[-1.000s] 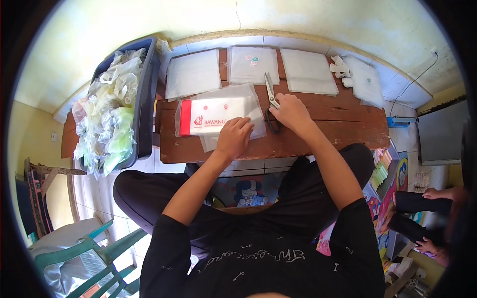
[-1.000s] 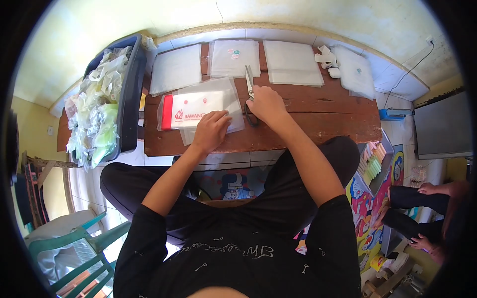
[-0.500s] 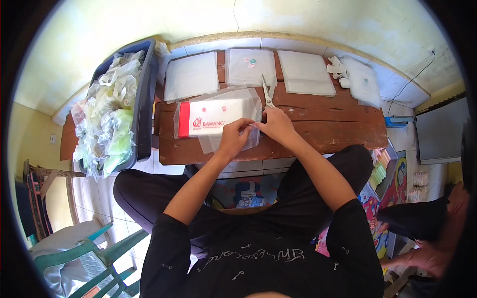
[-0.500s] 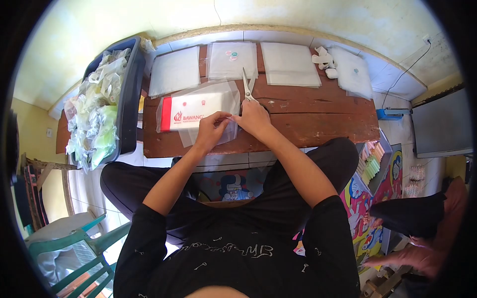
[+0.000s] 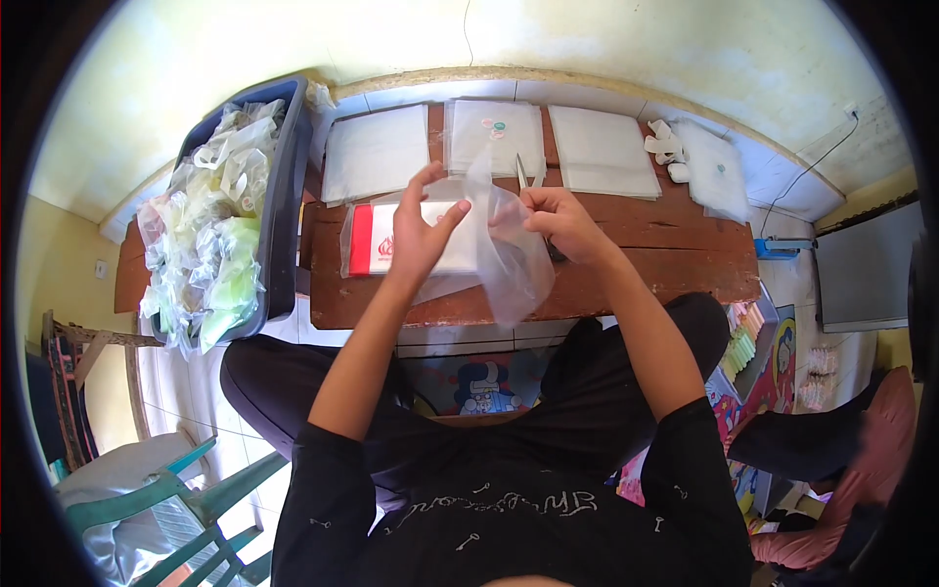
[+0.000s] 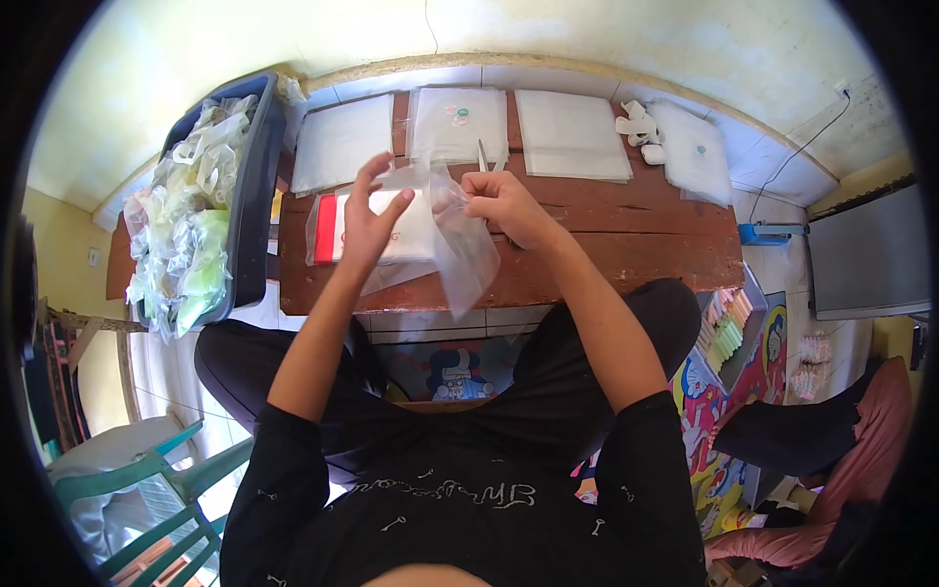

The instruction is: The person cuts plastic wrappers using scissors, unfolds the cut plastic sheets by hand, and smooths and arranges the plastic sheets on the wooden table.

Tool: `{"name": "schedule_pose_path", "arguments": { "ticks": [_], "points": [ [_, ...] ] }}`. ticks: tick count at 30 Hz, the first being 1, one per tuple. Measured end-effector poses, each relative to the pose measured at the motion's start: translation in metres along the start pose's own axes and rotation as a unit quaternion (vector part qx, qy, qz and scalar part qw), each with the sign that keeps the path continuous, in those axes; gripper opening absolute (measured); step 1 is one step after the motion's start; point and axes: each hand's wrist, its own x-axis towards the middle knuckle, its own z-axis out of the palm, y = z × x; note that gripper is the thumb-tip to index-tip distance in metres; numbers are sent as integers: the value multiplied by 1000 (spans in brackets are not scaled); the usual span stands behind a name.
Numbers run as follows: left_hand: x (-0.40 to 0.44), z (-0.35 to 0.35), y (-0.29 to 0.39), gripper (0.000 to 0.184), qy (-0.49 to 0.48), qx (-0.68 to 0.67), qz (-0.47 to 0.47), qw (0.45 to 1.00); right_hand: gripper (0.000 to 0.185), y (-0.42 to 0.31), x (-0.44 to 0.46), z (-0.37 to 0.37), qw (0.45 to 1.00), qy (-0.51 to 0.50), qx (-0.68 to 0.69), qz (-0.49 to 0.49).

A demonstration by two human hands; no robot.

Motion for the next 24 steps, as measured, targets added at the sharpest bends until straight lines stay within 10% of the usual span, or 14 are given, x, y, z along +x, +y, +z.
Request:
{"name": "schedule_pose_path", "arguments": {
  "ticks": [5, 8, 13, 17, 24],
  "points": [
    [3, -10, 1, 65, -183, -303, -190, 916, 14, -15, -1, -7, 987, -82, 135, 32],
    [3, -12, 9, 50, -279, -222, -278, 892, 13, -11, 5, -18, 992, -56, 109, 39],
    [9, -10, -11, 19, -112, -284, -279, 911, 30, -31, -1, -23, 992, 105, 1, 75],
    [15, -20, -13, 28, -25, -317, -279, 906, 39, -25, -2, -32, 982, 139, -31, 126],
    [3, -19, -18, 37, -162, -261, -337, 890, 29, 5, 10, -39, 944, 318, 76, 39]
  ]
}}
